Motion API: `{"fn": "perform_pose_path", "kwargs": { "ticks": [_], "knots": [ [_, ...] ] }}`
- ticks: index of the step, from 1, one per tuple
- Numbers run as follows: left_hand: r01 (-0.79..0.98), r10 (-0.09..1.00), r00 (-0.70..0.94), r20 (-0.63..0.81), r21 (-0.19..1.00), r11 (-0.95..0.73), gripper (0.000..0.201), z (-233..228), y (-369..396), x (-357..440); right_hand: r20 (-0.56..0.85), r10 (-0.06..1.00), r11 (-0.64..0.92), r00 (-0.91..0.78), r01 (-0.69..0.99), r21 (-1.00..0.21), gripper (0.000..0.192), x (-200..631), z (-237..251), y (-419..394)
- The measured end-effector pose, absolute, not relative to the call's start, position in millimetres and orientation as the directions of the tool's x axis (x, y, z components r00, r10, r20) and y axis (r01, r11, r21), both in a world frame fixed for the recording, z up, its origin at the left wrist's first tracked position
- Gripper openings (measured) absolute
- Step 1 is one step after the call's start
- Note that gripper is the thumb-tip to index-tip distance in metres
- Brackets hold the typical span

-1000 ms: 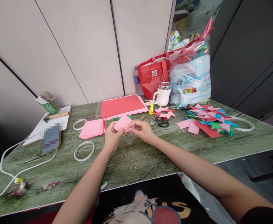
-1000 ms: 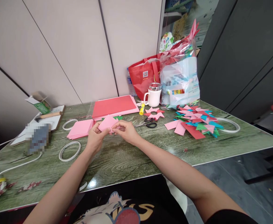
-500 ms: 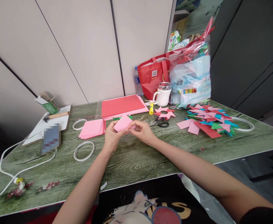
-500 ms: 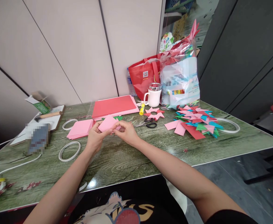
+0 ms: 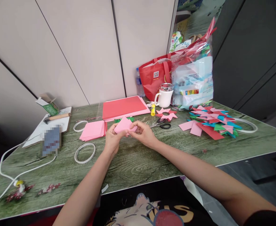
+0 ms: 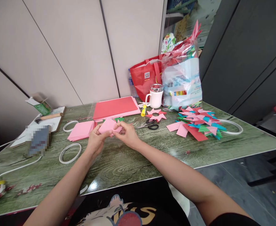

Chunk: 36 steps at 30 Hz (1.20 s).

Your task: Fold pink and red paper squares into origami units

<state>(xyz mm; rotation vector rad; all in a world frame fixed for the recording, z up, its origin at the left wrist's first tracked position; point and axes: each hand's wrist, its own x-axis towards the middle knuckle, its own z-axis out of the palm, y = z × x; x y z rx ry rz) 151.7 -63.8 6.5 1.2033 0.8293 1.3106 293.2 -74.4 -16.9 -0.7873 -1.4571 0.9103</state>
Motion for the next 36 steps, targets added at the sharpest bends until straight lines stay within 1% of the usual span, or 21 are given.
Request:
{"fn": "perform_pose_path", "kwargs": {
  "ticks": [7, 11, 26, 36],
  "knots": [
    [-0.316, 0.967, 0.217, 0.136, 0.947, -0.062, 0.035, 9.7, -61.9, 152.1, 0.399, 0.917, 0.395, -0.020, -0.089, -0.914, 0.018, 294.2, -15.2, -72.2],
    [-0.327, 0.967, 0.224, 0.120, 0.944, -0.041, 0.031, 8.7, -60.6, 152.2, 0.376, 0.927, 0.375, -0.002, -0.065, -0.925, 0.019, 294.5, -12.3, -72.4],
    [-0.360, 0.970, 0.235, 0.066, 0.933, 0.024, 0.028, 9.6, -58.6, 153.3, 0.364, 0.931, 0.364, 0.013, -0.024, -0.931, 0.017, 295.4, -11.8, -71.9],
    [-0.372, 0.968, 0.246, 0.056, 0.927, 0.040, 0.028, 11.1, -60.6, 152.1, 0.376, 0.927, 0.376, 0.004, -0.056, -0.925, 0.017, 294.2, -13.3, -70.8]
  ]
}}
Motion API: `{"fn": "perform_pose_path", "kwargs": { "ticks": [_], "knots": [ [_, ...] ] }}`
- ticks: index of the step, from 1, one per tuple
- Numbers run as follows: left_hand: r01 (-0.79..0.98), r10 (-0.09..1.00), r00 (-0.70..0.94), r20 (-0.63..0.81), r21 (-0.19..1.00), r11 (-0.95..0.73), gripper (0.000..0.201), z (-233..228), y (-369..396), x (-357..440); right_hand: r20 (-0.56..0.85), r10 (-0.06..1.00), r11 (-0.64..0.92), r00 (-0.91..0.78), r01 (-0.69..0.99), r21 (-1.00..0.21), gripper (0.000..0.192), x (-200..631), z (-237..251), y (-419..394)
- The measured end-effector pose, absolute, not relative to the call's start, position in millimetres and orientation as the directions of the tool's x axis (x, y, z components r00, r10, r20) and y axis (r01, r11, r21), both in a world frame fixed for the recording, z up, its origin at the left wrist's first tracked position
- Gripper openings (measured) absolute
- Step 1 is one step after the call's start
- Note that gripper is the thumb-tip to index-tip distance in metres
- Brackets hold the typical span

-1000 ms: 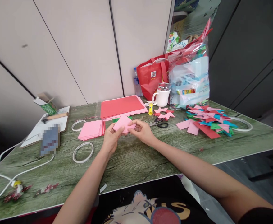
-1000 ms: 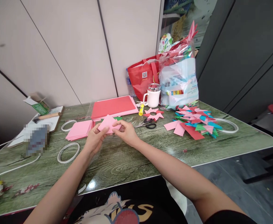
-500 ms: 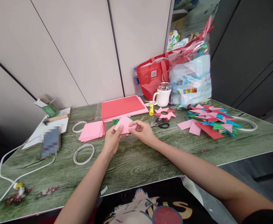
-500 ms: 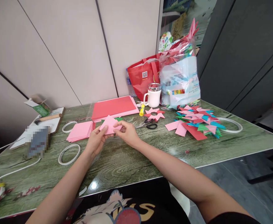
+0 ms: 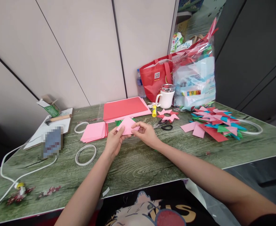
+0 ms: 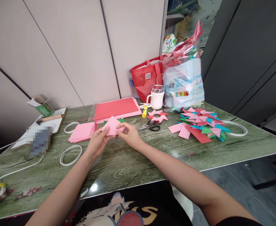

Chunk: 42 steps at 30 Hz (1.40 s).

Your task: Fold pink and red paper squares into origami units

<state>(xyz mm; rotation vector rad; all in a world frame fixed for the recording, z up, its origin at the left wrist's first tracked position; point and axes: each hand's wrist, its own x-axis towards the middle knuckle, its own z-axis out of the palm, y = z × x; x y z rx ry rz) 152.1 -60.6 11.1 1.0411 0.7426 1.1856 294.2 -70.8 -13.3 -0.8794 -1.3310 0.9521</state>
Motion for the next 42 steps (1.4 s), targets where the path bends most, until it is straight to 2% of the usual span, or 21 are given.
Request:
{"fn": "perform_pose_path", "kwargs": {
  "ticks": [25, 31, 35, 39, 42],
  "knots": [
    [-0.375, 0.967, 0.249, 0.046, 0.926, 0.053, 0.028, 9.6, -59.4, 151.1, 0.370, 0.929, 0.370, -0.001, -0.027, -0.929, 0.017, 293.6, -15.9, -69.6],
    [-0.312, 0.978, 0.204, 0.046, 0.950, 0.021, 0.038, 9.3, -61.9, 151.4, 0.391, 0.921, 0.390, -0.004, -0.033, -0.920, 0.015, 293.5, -16.7, -70.2],
    [-0.259, 0.987, 0.149, 0.055, 0.966, -0.015, 0.034, 9.8, -62.0, 151.3, 0.393, 0.919, 0.393, 0.036, -0.002, -0.920, 0.026, 294.2, -18.5, -69.7],
    [-0.228, 0.986, 0.161, 0.042, 0.974, -0.004, 0.031, 10.0, -62.6, 151.8, 0.376, 0.926, 0.378, 0.042, -0.038, -0.925, 0.038, 295.5, -18.6, -67.3],
    [-0.220, 0.984, 0.174, 0.030, 0.975, 0.010, 0.032, 9.3, -62.7, 152.2, 0.374, 0.928, 0.373, 0.010, 0.009, -0.928, 0.023, 296.3, -18.7, -64.9]
  ]
}}
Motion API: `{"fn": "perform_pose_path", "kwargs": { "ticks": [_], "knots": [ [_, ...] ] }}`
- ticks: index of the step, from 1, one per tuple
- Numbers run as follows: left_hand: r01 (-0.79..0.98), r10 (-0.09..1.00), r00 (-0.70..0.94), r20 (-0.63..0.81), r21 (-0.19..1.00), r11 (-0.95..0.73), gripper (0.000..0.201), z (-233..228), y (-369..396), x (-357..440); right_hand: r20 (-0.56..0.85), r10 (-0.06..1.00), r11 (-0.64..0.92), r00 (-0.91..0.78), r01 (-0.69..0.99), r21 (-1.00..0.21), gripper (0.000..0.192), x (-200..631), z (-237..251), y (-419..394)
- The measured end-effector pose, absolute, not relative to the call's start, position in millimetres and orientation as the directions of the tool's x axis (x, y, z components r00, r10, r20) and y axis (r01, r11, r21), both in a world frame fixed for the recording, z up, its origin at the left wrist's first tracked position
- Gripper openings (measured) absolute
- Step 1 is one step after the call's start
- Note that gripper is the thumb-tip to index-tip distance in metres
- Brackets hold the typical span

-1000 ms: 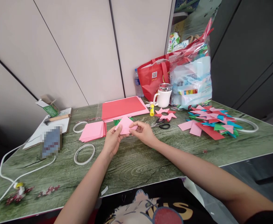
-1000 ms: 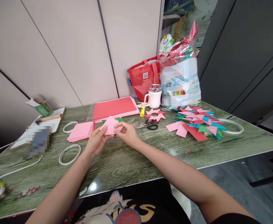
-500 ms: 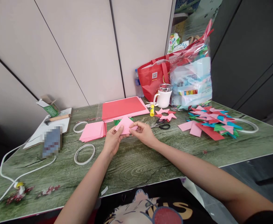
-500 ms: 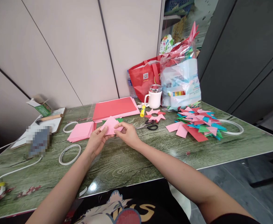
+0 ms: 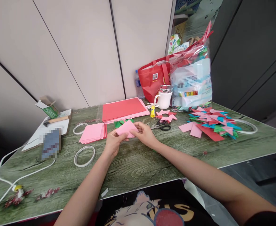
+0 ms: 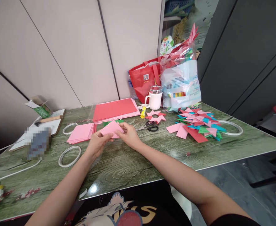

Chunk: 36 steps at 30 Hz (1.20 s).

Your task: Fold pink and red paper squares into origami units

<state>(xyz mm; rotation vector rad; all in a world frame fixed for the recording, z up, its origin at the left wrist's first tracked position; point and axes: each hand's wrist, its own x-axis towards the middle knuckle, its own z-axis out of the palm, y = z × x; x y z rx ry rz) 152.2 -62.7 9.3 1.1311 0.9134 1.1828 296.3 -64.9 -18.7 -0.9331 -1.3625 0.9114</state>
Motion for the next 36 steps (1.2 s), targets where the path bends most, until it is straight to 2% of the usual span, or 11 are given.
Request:
{"fn": "perform_pose_path", "kwargs": {
  "ticks": [3, 6, 9, 11, 14, 17, 21, 26, 28, 31, 36],
  "knots": [
    [-0.241, 0.986, 0.160, 0.054, 0.970, -0.014, 0.031, 9, -62, 152, 0.343, 0.939, 0.343, -0.011, 0.010, -0.939, 0.019, 296, -19, -64],
    [-0.271, 0.988, 0.124, 0.088, 0.961, -0.052, 0.026, 9, -59, 151, 0.292, 0.956, 0.286, -0.032, -0.124, -0.950, 0.021, 294, -19, -64],
    [-0.307, 0.987, 0.104, 0.119, 0.948, -0.082, 0.021, 9, -59, 151, 0.251, 0.968, 0.239, -0.015, -0.256, -0.937, 0.034, 292, -19, -65],
    [-0.330, 0.980, 0.144, 0.134, 0.940, -0.080, 0.020, 9, -60, 151, 0.251, 0.968, 0.237, -0.006, -0.314, -0.919, 0.040, 292, -19, -65],
    [-0.338, 0.956, 0.257, 0.144, 0.940, -0.050, 0.023, 10, -62, 153, 0.283, 0.959, 0.268, 0.000, -0.322, -0.908, 0.036, 293, -17, -66],
    [-0.354, 0.950, 0.282, 0.134, 0.935, -0.027, 0.025, 11, -63, 154, 0.303, 0.953, 0.286, -0.024, -0.267, -0.920, 0.026, 292, -17, -68],
    [-0.368, 0.974, 0.205, 0.101, 0.930, -0.019, 0.021, 10, -60, 151, 0.306, 0.948, 0.287, -0.090, -0.181, -0.941, 0.016, 290, -21, -68],
    [-0.330, 0.987, 0.152, 0.051, 0.944, 0.002, 0.024, 7, -55, 146, 0.389, 0.911, 0.387, -0.135, -0.045, -0.921, 0.017, 291, -25, -68],
    [-0.327, 0.987, 0.155, 0.045, 0.945, 0.008, 0.025, 7, -55, 146, 0.470, 0.874, 0.481, -0.123, 0.083, -0.873, 0.020, 294, -24, -69],
    [-0.323, 0.984, 0.173, 0.036, 0.946, 0.022, 0.026, 7, -55, 146, 0.606, 0.786, 0.613, -0.122, 0.286, -0.737, 0.023, 298, -22, -71],
    [-0.286, 0.978, 0.208, 0.013, 0.957, 0.048, 0.025, 8, -56, 145, 0.677, 0.719, 0.673, -0.159, 0.402, -0.621, 0.028, 302, -23, -70]
  ]
}}
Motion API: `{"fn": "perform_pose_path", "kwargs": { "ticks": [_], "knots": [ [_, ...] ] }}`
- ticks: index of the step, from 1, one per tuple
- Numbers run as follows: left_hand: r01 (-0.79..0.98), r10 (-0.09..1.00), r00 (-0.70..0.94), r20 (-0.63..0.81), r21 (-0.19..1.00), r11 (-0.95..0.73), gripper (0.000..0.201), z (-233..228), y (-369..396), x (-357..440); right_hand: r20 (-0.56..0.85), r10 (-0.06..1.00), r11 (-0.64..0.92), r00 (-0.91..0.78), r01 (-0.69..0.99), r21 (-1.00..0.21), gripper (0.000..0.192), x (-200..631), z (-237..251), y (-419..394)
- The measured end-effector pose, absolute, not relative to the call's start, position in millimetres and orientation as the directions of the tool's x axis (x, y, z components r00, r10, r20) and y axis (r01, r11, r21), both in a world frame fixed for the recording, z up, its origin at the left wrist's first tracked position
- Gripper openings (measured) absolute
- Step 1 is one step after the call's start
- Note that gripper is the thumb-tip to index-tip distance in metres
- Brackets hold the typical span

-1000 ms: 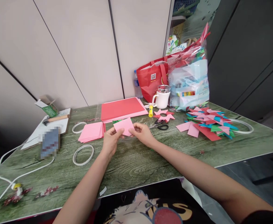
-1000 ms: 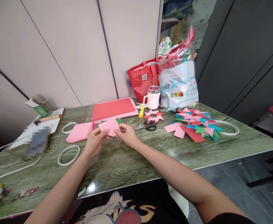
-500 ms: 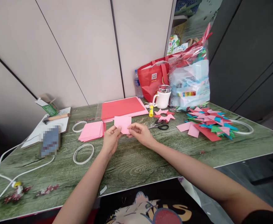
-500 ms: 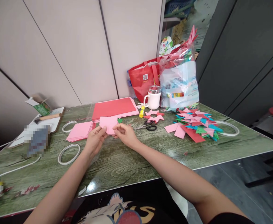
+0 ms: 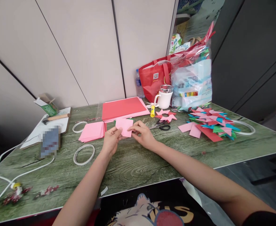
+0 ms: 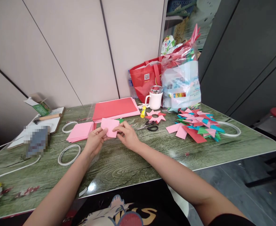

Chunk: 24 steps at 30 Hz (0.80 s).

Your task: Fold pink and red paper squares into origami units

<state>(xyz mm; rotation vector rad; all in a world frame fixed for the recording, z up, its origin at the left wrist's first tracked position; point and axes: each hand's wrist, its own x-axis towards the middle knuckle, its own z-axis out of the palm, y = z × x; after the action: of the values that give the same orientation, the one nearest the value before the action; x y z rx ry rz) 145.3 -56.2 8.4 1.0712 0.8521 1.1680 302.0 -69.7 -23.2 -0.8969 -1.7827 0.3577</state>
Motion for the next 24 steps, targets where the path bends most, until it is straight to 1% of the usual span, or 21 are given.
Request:
{"fn": "perform_pose_path", "kwargs": {
  "ticks": [5, 10, 12, 15, 18, 24],
  "knots": [
    [-0.267, 0.978, 0.211, -0.005, 0.962, 0.063, 0.026, 8.5, -56.2, 144.8, 0.708, 0.690, 0.695, -0.154, 0.416, -0.587, 0.024, 303.5, -22.9, -67.4],
    [-0.244, 0.979, 0.203, -0.009, 0.968, 0.060, 0.028, 7.4, -55.8, 144.2, 0.765, 0.614, 0.735, -0.197, 0.495, -0.463, 0.016, 304.5, -18.6, -67.2],
    [-0.254, 0.978, 0.208, -0.001, 0.966, 0.055, 0.027, 7.1, -55.7, 144.0, 0.763, 0.608, 0.734, -0.219, 0.522, -0.435, 0.013, 304.5, -17.5, -67.6],
    [-0.283, 0.969, 0.247, -0.007, 0.956, 0.079, 0.024, 8.3, -56.2, 143.8, 0.744, 0.629, 0.716, -0.224, 0.540, -0.443, 0.011, 304.4, -17.1, -68.5],
    [-0.298, 0.955, 0.295, -0.024, 0.947, 0.116, 0.021, 11.1, -57.6, 144.3, 0.740, 0.644, 0.697, -0.194, 0.546, -0.464, 0.011, 304.3, -17.5, -68.7],
    [-0.260, 0.934, 0.349, -0.071, 0.951, 0.169, 0.020, 13.4, -60.1, 145.6, 0.736, 0.648, 0.704, -0.198, 0.526, -0.478, 0.008, 303.7, -17.2, -68.3]
  ]
}}
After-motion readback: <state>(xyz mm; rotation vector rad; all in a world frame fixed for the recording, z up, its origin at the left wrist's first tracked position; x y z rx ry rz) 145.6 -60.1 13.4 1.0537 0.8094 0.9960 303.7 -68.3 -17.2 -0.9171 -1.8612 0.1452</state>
